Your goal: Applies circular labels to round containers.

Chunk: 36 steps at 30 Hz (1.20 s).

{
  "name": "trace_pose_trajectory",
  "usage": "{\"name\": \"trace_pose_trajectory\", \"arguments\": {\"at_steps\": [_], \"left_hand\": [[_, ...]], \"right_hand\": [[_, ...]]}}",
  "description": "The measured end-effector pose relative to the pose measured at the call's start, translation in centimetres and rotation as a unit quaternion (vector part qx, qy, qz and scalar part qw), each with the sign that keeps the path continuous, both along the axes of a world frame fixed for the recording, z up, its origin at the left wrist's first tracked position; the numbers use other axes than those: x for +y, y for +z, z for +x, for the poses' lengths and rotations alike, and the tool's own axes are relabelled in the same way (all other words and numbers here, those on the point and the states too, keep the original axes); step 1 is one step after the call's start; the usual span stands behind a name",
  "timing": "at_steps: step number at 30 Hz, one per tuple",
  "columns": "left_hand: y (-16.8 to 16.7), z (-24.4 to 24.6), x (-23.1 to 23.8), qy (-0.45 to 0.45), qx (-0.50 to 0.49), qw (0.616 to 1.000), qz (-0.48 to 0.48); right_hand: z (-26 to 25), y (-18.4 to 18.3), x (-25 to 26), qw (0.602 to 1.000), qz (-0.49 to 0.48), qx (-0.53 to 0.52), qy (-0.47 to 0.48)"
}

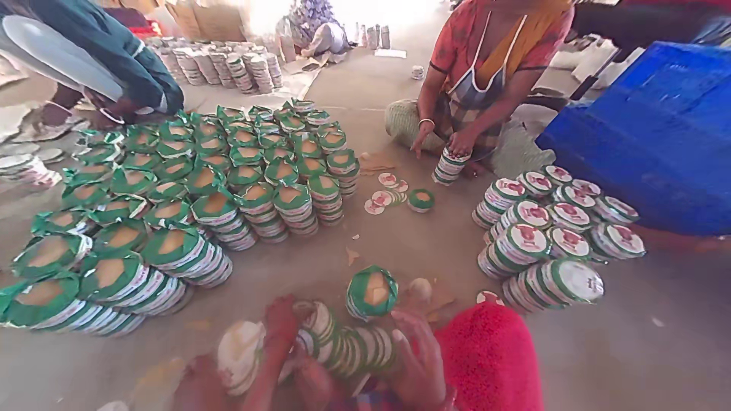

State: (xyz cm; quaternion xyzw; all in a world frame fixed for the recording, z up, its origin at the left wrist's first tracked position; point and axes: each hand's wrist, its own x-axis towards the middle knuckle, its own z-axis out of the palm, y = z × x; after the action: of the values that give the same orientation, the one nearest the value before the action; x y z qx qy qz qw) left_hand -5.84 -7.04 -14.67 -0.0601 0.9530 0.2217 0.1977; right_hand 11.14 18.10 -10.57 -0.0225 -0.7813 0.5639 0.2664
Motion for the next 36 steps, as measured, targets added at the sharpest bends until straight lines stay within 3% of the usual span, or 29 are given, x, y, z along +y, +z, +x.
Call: {"name": "trace_pose_trajectory", "arguments": {"at_steps": [4, 9, 12, 15, 18, 22, 25, 27, 31, 36], "left_hand": [[2.1, -0.3, -0.7, 0.001, 0.073, 0.982, 0.176], [6.5, -0.5, -0.9, -0.037, 0.203, 0.963, 0.175], [10.0, 0.0, 0.1, -0.028, 0.166, 0.959, 0.229], [13.6, 2.0, 2.5, -0.067, 0.081, 0.935, 0.339], [15.6, 3.9, 4.6, -0.117, 0.026, 0.907, 0.405], [14.4, 3.9, 5.5, -0.118, 0.077, 0.894, 0.425], [12.7, 3.6, 5.3, -0.14, 0.079, 0.897, 0.412], [11.6, 3.5, 5.5, -0.171, 0.069, 0.905, 0.383], [9.5, 3.7, 6.4, -0.225, 0.08, 0.905, 0.352], [8.2, 3.8, 7.4, -0.228, 0.096, 0.906, 0.343]], "right_hand": [[0.2, -0.1, -0.1, 1.0, 0.002, 0.007, -0.002], [0.2, 1.0, -1.1, 0.994, 0.108, 0.03, 0.008], [-0.5, 1.8, -2.2, 0.975, 0.201, 0.087, 0.042], [-1.4, 3.7, -3.4, 0.929, 0.326, 0.152, 0.088], [-2.5, 5.3, -3.8, 0.899, 0.37, 0.198, 0.123], [-4.6, 6.8, -2.1, 0.924, 0.312, 0.194, 0.104], [-6.7, 7.3, 1.4, 0.966, 0.249, 0.072, 0.021], [-7.9, 7.0, 3.4, 0.976, 0.218, -0.008, 0.019], [-8.1, 5.5, 3.3, 0.955, 0.275, -0.024, 0.107], [-7.3, 3.9, 2.2, 0.936, 0.327, 0.012, 0.128]]}}
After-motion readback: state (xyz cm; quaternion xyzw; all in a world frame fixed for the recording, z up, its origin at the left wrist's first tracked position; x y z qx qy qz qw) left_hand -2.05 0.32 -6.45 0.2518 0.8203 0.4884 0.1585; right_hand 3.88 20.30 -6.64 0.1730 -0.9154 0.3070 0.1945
